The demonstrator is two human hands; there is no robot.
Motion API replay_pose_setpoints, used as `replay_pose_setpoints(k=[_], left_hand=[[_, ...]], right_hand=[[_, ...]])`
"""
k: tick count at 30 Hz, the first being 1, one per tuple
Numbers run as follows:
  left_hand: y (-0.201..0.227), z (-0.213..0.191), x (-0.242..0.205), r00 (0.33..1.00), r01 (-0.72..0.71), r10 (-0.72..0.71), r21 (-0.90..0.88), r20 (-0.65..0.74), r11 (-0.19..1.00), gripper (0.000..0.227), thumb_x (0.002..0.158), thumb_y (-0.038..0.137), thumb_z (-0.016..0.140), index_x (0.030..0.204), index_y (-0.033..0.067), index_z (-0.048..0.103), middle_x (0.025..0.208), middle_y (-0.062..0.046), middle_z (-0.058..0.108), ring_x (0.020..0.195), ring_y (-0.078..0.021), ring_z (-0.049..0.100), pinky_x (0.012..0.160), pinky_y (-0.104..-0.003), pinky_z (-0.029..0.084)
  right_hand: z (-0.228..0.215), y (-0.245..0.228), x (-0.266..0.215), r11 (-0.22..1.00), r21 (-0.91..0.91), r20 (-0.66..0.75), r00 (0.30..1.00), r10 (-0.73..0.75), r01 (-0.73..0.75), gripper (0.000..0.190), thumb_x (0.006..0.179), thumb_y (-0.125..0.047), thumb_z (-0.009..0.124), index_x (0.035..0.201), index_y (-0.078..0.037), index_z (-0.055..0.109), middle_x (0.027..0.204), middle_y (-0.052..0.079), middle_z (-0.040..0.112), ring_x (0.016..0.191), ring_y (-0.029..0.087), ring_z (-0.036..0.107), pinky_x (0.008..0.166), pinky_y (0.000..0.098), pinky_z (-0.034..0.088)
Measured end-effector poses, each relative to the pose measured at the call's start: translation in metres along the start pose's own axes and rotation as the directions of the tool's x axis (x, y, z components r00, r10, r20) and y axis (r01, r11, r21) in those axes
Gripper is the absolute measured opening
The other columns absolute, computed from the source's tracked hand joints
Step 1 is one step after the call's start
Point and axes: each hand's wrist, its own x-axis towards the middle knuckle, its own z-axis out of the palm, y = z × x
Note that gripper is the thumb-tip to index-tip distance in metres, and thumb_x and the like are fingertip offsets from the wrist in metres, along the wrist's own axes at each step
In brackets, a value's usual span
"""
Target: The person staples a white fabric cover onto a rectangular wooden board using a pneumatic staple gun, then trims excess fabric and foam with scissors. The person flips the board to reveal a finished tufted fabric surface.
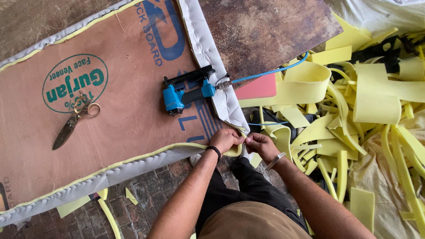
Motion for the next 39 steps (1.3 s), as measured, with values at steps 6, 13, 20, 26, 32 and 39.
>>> replay_pose_setpoints(k=[6, 13, 20, 26, 32, 39], left_hand=[[-0.018, 0.012, 0.012, 0.995, -0.064, 0.041, -0.249, -0.095, 0.966, 0.019, 0.089, 0.022, 0.077, 0.089, 0.0030, 0.076, 0.081, -0.005, 0.075, 0.073, -0.0135, 0.067, 0.067, -0.032, 0.053], [0.006, 0.024, -0.021, 0.893, -0.205, 0.259, 0.182, -0.367, 0.962, 0.023, 0.088, 0.029, 0.075, 0.096, 0.0071, 0.072, 0.086, -0.007, 0.076, 0.081, -0.0223, 0.073, 0.071, -0.036, 0.056], [0.030, 0.026, -0.020, 0.927, -0.196, 0.263, 0.253, -0.267, 0.948, 0.024, 0.084, 0.024, 0.082, 0.100, 0.0095, 0.071, 0.091, -0.006, 0.077, 0.085, -0.0231, 0.075, 0.074, -0.037, 0.059], [-0.003, 0.016, -0.006, 0.926, -0.344, 0.337, -0.012, -0.173, 0.939, 0.024, 0.085, 0.005, 0.077, 0.094, 0.0059, 0.055, 0.084, -0.003, 0.072, 0.080, -0.0151, 0.072, 0.074, -0.031, 0.057], [-0.024, 0.007, 0.015, 0.898, -0.433, 0.440, -0.165, 0.006, 0.886, 0.024, 0.092, -0.002, 0.072, 0.080, 0.0047, 0.052, 0.078, 0.001, 0.066, 0.085, -0.0107, 0.067, 0.081, -0.029, 0.059], [-0.036, -0.006, 0.040, 0.878, -0.330, 0.404, -0.287, 0.257, 0.899, 0.039, 0.091, -0.003, 0.073, 0.068, 0.0071, 0.044, 0.071, 0.004, 0.059, 0.096, -0.0066, 0.070, 0.081, -0.027, 0.055]], right_hand=[[-0.028, 0.014, -0.003, 0.992, -0.104, 0.052, 0.997, -0.061, 0.066, 0.022, 0.100, -0.022, 0.068, 0.086, -0.005, 0.064, 0.076, 0.000, 0.063, 0.074, 0.013, 0.058, 0.073, 0.0293, 0.049], [-0.029, 0.018, 0.015, 0.978, -0.204, -0.026, 0.999, -0.042, 0.036, 0.019, 0.097, -0.017, 0.066, 0.086, -0.002, 0.066, 0.073, 0.002, 0.062, 0.069, 0.014, 0.057, 0.067, 0.0308, 0.047], [-0.025, 0.013, 0.015, 0.993, -0.102, 0.084, 0.995, -0.046, 0.054, 0.012, 0.092, -0.015, 0.065, 0.090, -0.004, 0.069, 0.085, 0.003, 0.067, 0.084, 0.014, 0.063, 0.083, 0.0312, 0.051], [-0.018, 0.023, 0.015, 0.983, 0.167, 0.024, 0.996, -0.084, 0.079, 0.009, 0.092, -0.009, 0.063, 0.086, -0.003, 0.064, 0.092, 0.004, 0.066, 0.090, 0.016, 0.061, 0.090, 0.0340, 0.049], [-0.008, 0.024, 0.016, 0.934, 0.353, -0.058, 0.997, -0.042, 0.060, 0.011, 0.092, -0.009, 0.059, 0.089, -0.001, 0.067, 0.089, 0.006, 0.065, 0.086, 0.017, 0.063, 0.087, 0.0342, 0.052], [-0.008, 0.023, 0.014, 0.932, 0.360, -0.018, 0.999, -0.041, 0.045, 0.010, 0.095, -0.009, 0.060, 0.090, -0.001, 0.064, 0.086, 0.004, 0.063, 0.081, 0.016, 0.064, 0.083, 0.0360, 0.057]])
